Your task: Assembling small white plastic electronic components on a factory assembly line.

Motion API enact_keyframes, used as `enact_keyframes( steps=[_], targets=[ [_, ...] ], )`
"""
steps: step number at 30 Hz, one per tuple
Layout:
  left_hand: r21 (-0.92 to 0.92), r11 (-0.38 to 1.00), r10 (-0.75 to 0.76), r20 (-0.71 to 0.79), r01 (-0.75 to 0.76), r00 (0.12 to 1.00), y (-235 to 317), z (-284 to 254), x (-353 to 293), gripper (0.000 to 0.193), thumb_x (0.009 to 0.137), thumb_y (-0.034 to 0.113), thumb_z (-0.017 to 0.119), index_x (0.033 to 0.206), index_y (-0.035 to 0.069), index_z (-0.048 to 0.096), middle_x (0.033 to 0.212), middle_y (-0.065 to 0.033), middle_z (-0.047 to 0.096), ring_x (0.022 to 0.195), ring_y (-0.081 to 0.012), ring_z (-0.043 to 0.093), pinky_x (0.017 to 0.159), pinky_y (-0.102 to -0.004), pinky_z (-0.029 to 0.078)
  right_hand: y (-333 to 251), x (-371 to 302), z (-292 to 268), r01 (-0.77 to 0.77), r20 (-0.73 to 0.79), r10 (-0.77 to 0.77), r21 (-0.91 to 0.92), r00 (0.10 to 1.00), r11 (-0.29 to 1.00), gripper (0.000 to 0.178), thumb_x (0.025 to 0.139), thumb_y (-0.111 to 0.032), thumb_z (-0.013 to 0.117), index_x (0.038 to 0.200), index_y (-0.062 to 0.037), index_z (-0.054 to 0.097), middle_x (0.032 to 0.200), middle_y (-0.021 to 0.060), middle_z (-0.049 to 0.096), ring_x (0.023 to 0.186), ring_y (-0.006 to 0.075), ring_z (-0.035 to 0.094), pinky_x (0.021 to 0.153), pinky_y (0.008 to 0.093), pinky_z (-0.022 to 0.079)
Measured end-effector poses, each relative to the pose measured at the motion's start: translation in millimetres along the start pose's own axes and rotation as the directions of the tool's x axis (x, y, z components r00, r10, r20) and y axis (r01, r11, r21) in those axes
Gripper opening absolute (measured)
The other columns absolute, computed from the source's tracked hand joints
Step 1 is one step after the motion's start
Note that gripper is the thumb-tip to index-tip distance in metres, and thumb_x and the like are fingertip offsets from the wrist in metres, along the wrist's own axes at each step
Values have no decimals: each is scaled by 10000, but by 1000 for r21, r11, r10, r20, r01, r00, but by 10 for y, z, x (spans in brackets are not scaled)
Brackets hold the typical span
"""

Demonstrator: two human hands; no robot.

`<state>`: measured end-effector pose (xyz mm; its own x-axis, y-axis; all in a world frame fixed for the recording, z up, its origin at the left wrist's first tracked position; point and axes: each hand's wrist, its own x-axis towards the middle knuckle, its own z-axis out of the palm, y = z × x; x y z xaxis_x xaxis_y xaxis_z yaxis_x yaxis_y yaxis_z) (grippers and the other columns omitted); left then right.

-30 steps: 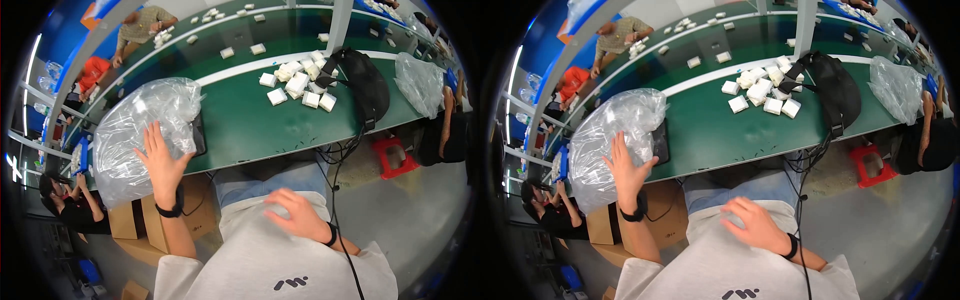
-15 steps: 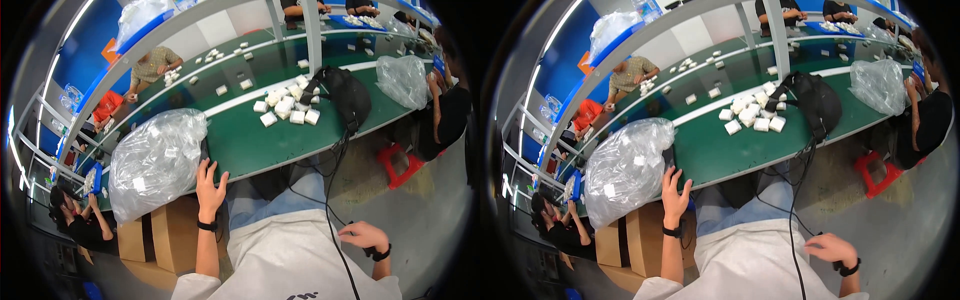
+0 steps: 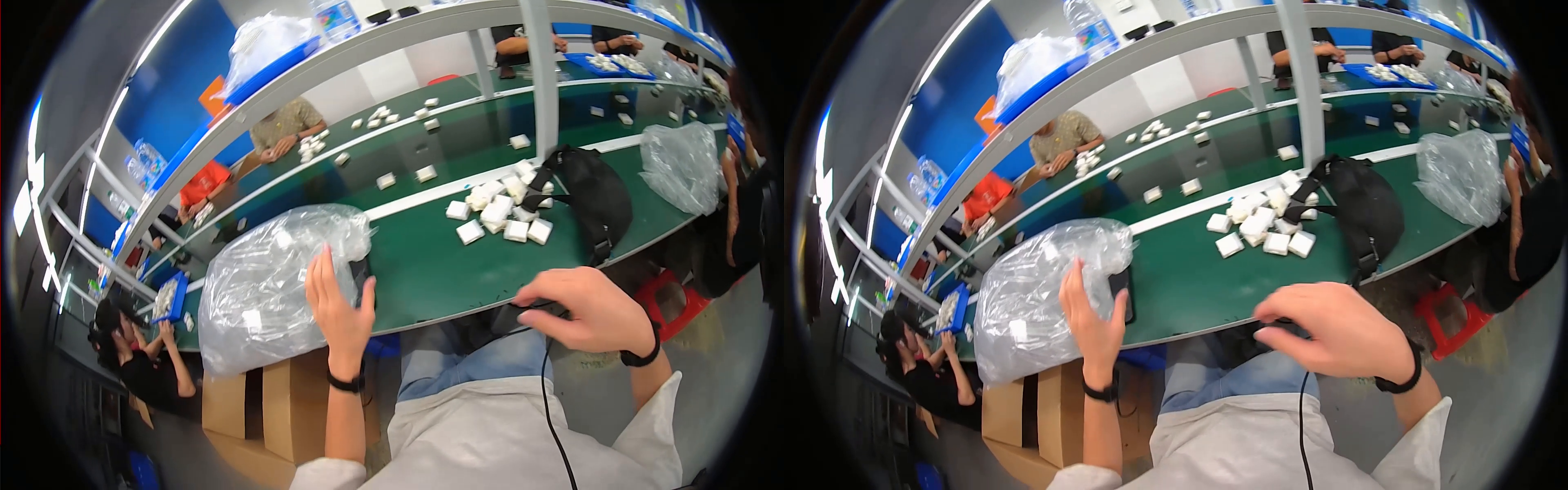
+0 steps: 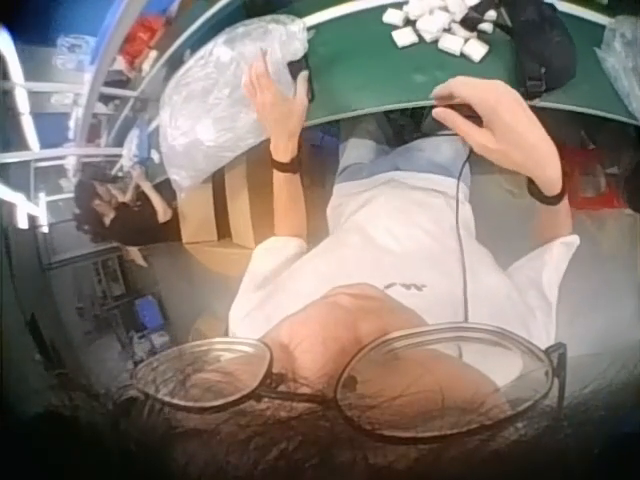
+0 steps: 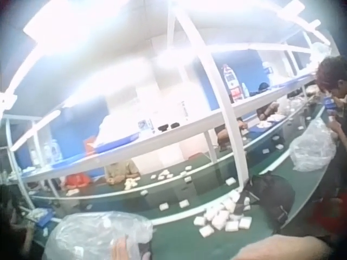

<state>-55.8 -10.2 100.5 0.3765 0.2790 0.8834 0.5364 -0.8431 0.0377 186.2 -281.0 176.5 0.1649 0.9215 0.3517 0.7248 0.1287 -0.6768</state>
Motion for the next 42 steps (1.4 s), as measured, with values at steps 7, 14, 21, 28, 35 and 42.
enact_keyframes(
  steps=[7,14,21,28,35,42],
  targets=[
    [-432,859,-44,471,273,881,17,8,-461,362,870,-58,733,1215,51,743,883,-116,639,764,-272,655,704,-384,533,35,1315,698,322,280,-281,-113,918,940,238,976,-164,680,1161,-15,664,1088,168,708,1022,407,684,866,485,543],
    [-411,815,-119,571,408,812,212,-667,-692,349,794,-60,817,1120,64,792,862,-85,662,684,-201,644,597,-316,509,342,2284,1988,379,325,-340,-63,883,923,303,970,-246,673,1184,-31,682,1119,165,733,1054,397,703,892,504,562],
    [-349,823,-288,422,447,860,-53,-934,-697,435,773,67,874,1194,40,770,1095,-134,699,930,-258,669,852,-395,548,390,2600,2369,406,581,-235,-181,779,896,215,863,-214,692,840,-12,762,831,228,733,824,439,729,766,532,586],
    [382,771,-557,18,509,830,-933,-383,-929,637,820,306,840,1420,161,685,1612,-135,485,1526,-390,388,1206,-772,175,605,3100,2376,149,220,-83,-303,972,941,211,908,-164,627,851,19,716,839,230,743,796,427,749,697,518,596],
    [516,757,-443,-45,401,895,-1387,-227,-957,552,827,335,824,1367,271,731,1575,-86,544,1503,-375,434,1181,-800,206,400,3187,2249,-154,176,95,364,980,919,425,1058,-310,603,821,42,629,776,171,727,658,204,762,591,361,595],
    [439,810,-438,12,389,899,-1526,-349,-933,551,852,318,815,1385,233,709,1602,-96,513,1535,-388,384,1211,-776,143,-32,2813,2533,321,474,-320,82,820,944,338,863,-305,800,828,22,725,838,235,740,848,379,757,750,470,605]
  ],
)
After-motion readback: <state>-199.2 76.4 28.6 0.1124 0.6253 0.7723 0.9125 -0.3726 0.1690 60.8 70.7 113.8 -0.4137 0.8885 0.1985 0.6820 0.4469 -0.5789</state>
